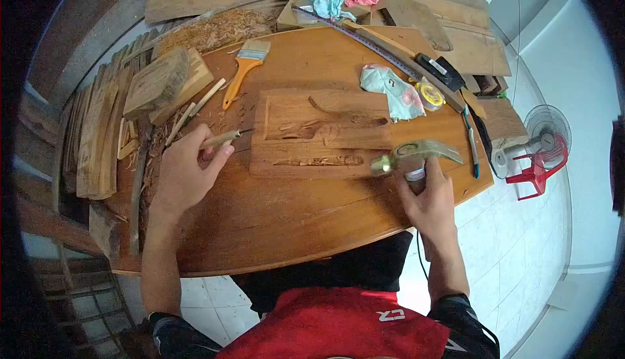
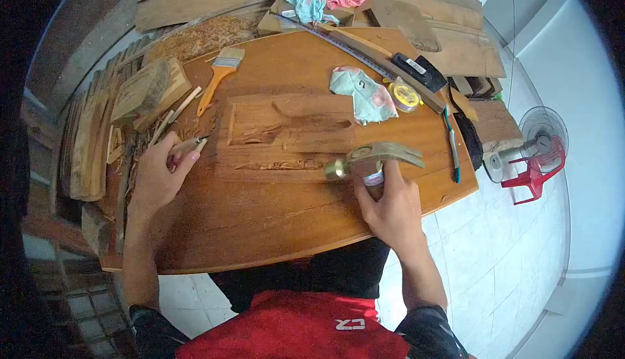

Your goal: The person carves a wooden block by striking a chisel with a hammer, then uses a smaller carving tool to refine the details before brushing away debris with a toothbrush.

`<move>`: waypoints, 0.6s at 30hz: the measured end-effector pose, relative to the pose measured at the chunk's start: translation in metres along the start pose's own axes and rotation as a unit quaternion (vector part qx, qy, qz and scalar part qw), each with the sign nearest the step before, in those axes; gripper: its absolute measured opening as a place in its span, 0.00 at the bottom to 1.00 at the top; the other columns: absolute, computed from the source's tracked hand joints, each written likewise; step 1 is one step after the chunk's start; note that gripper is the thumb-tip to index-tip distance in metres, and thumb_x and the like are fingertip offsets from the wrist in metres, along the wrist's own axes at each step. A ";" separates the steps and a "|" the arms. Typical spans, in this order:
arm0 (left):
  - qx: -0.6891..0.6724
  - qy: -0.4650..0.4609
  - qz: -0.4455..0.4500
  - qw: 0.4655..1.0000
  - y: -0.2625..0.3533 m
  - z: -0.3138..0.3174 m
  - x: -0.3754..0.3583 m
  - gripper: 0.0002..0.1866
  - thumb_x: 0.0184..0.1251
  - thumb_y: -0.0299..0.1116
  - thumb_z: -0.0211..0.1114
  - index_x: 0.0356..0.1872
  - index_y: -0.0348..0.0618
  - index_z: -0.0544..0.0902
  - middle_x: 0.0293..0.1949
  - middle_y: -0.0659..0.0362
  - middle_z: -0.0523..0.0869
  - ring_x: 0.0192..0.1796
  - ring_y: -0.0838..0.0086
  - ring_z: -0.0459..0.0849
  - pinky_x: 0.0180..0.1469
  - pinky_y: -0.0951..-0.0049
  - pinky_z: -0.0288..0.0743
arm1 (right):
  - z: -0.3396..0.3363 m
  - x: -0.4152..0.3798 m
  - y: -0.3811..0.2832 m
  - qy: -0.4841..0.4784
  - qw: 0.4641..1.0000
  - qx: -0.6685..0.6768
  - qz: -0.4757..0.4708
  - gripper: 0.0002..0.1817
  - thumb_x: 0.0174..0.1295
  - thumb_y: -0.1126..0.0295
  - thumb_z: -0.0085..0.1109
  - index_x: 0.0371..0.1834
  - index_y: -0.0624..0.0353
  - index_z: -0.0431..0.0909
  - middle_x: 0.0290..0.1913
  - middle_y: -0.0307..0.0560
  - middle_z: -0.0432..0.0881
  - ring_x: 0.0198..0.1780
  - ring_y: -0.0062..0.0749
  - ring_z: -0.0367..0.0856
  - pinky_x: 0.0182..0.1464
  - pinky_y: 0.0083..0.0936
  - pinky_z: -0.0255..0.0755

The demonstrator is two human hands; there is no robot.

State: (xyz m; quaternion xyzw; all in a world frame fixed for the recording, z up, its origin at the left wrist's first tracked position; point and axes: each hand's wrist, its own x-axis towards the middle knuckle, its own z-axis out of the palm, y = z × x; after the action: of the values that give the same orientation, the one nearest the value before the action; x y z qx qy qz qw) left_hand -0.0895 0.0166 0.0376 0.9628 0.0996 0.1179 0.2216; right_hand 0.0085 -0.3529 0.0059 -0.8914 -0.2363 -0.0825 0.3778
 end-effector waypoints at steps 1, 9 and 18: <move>-0.013 0.002 -0.007 1.000 -0.002 0.002 -0.001 0.19 0.72 0.40 0.71 0.31 0.39 0.73 0.23 0.53 0.75 0.26 0.64 0.75 0.32 0.62 0.69 | 0.001 -0.001 -0.003 -0.004 1.000 -0.024 -0.013 0.17 0.62 0.69 0.70 0.49 0.65 0.76 0.30 0.61 0.87 0.34 0.61 0.87 0.35 0.47 0.79; -0.092 -0.001 -0.036 0.995 -0.018 0.008 -0.014 0.17 0.74 0.40 0.68 0.32 0.37 0.76 0.20 0.51 0.78 0.23 0.64 0.79 0.31 0.61 0.69 | 0.022 0.001 -0.022 -0.008 0.979 -0.163 -0.124 0.19 0.59 0.65 0.71 0.50 0.60 0.80 0.34 0.57 0.86 0.32 0.59 0.86 0.34 0.48 0.79; -0.072 0.015 -0.017 0.997 -0.019 0.009 -0.018 0.15 0.73 0.40 0.69 0.34 0.39 0.78 0.23 0.54 0.81 0.27 0.63 0.82 0.33 0.63 0.73 | 0.024 0.012 -0.045 -0.071 0.991 -0.038 -0.107 0.20 0.58 0.69 0.71 0.52 0.63 0.79 0.38 0.63 0.87 0.41 0.62 0.87 0.42 0.49 0.81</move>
State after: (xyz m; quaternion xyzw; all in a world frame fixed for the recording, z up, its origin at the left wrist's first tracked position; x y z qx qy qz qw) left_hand -0.1073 0.0251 0.0183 0.9407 0.1099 0.1351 0.2910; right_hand -0.0031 -0.3041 0.0214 -0.8782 -0.3534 -0.0677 0.3152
